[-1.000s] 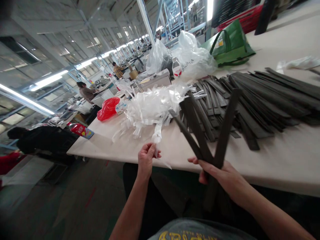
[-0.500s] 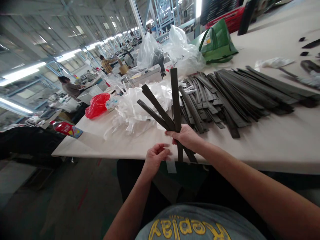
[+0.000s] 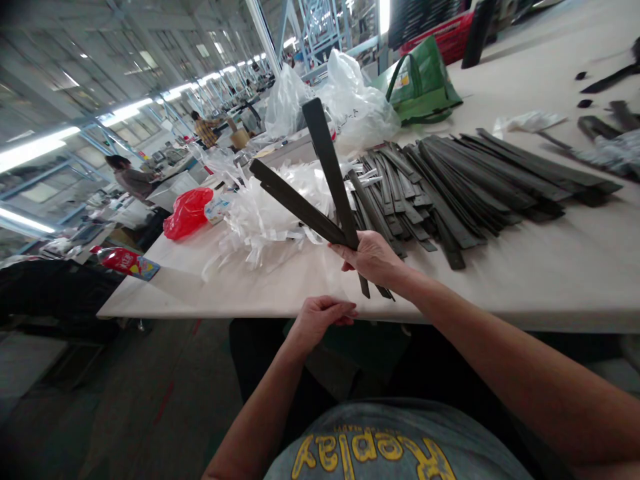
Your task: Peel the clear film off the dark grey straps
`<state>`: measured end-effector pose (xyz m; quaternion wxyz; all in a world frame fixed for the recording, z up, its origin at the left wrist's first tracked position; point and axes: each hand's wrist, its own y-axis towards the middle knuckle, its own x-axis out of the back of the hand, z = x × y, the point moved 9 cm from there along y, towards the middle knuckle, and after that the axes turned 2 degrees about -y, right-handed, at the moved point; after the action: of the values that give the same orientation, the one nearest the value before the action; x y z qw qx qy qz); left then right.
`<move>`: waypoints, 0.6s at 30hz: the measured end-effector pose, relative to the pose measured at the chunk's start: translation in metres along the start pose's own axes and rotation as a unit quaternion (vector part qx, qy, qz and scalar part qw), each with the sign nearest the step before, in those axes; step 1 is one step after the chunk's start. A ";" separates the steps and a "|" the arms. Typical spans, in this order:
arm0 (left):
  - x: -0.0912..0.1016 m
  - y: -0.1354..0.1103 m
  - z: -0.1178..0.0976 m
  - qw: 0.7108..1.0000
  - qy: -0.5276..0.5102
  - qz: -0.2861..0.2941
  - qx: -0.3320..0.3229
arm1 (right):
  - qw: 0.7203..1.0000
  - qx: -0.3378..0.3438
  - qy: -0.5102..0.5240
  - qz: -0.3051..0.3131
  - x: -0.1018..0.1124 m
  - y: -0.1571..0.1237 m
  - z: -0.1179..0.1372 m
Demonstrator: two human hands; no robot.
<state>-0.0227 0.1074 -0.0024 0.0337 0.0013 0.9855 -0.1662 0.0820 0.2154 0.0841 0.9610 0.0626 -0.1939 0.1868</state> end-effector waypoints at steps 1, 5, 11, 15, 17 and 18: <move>0.003 0.002 -0.001 0.999 -0.030 -0.017 0.004 | 1.000 0.000 -0.017 -0.015 0.008 -0.005 -0.002; 0.018 0.010 -0.004 0.981 -0.168 -0.098 0.007 | 0.991 -0.011 -0.111 -0.077 0.047 -0.041 -0.021; 0.022 0.022 -0.010 0.928 -0.347 -0.138 -0.002 | 0.980 -0.088 -0.158 -0.085 0.070 -0.123 -0.088; 0.013 0.026 -0.018 0.908 -0.399 -0.130 0.001 | 0.989 -0.091 -0.103 -0.053 0.055 -0.165 -0.122; 0.007 0.027 -0.023 0.899 -0.422 -0.117 -0.005 | 0.990 -0.085 -0.094 -0.054 0.048 -0.174 -0.126; 0.004 0.026 -0.025 0.896 -0.431 -0.111 -0.008 | 0.988 -0.081 -0.106 -0.073 0.049 -0.176 -0.124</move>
<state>-0.0279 0.1404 0.0126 0.4361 -0.1798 0.8696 -0.1457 0.2347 0.0930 -0.0191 0.9480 0.0181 -0.3042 0.0924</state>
